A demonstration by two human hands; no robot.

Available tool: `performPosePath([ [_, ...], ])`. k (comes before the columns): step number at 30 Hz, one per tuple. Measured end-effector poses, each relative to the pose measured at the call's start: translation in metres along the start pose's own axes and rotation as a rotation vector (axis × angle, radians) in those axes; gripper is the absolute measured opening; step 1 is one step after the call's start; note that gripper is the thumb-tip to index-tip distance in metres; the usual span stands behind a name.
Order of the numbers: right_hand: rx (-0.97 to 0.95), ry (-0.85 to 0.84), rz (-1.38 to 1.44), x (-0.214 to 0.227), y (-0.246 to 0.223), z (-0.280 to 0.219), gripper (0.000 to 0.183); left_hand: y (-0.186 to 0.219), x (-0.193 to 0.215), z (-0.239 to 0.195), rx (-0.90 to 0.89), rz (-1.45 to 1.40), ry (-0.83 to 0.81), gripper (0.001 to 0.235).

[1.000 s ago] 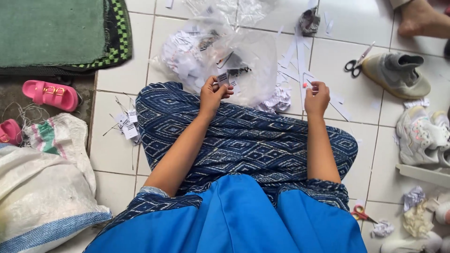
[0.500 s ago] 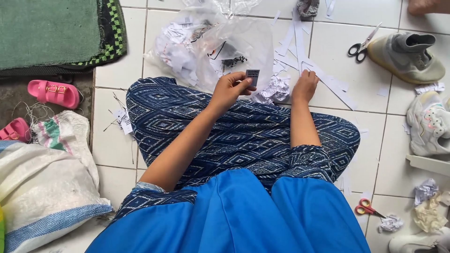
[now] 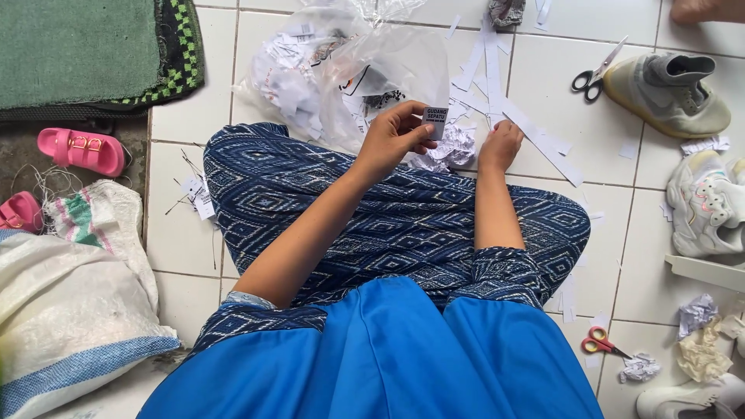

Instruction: The person sits on the floor and repeatedly picks up small white tags and a small pink object. They use their hands to attach the pink object to the tags, then place the finished items into a plastic bag.

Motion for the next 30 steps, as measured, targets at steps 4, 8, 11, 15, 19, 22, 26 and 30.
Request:
performPosePath([
  [4,-0.025,-0.030,0.099,-0.038,0.034,0.003,0.017,0.004,0.004,-0.008,0.018,-0.036,0.013,0.022],
  [8,-0.212,-0.012,0.396,-0.041,0.052,0.004,0.011,-0.010,0.017,-0.013,0.052,-0.017,0.060,0.021],
  [11,-0.329,-0.035,0.736,-0.008,0.040,-0.004,0.011,-0.024,0.023,-0.018,0.079,0.008,0.098,0.019],
  [15,-0.419,-0.154,1.143,0.044,0.004,-0.022,0.012,-0.062,0.030,-0.021,0.114,0.011,0.136,0.018],
  [19,-0.453,-0.173,1.218,0.067,-0.015,-0.042,0.011,-0.076,0.023,-0.028,0.146,-0.013,0.158,0.016],
  [22,-0.498,-0.165,1.313,0.067,-0.018,-0.054,0.015,-0.093,0.023,-0.029,0.137,-0.011,0.161,0.016],
  [26,-0.529,-0.264,1.426,0.075,-0.030,-0.062,0.012,-0.119,0.030,-0.023,0.114,0.035,0.196,0.012],
  [30,-0.526,-0.330,1.531,0.083,-0.047,-0.071,0.010,-0.118,0.033,-0.027,0.088,0.011,0.272,0.006],
])
Point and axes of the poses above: each hand's wrist, its own z-axis towards the middle knuckle, its own x-axis out of the back of the hand, y = z × x, the point moved 3 cm from there along z, towards the middle knuckle
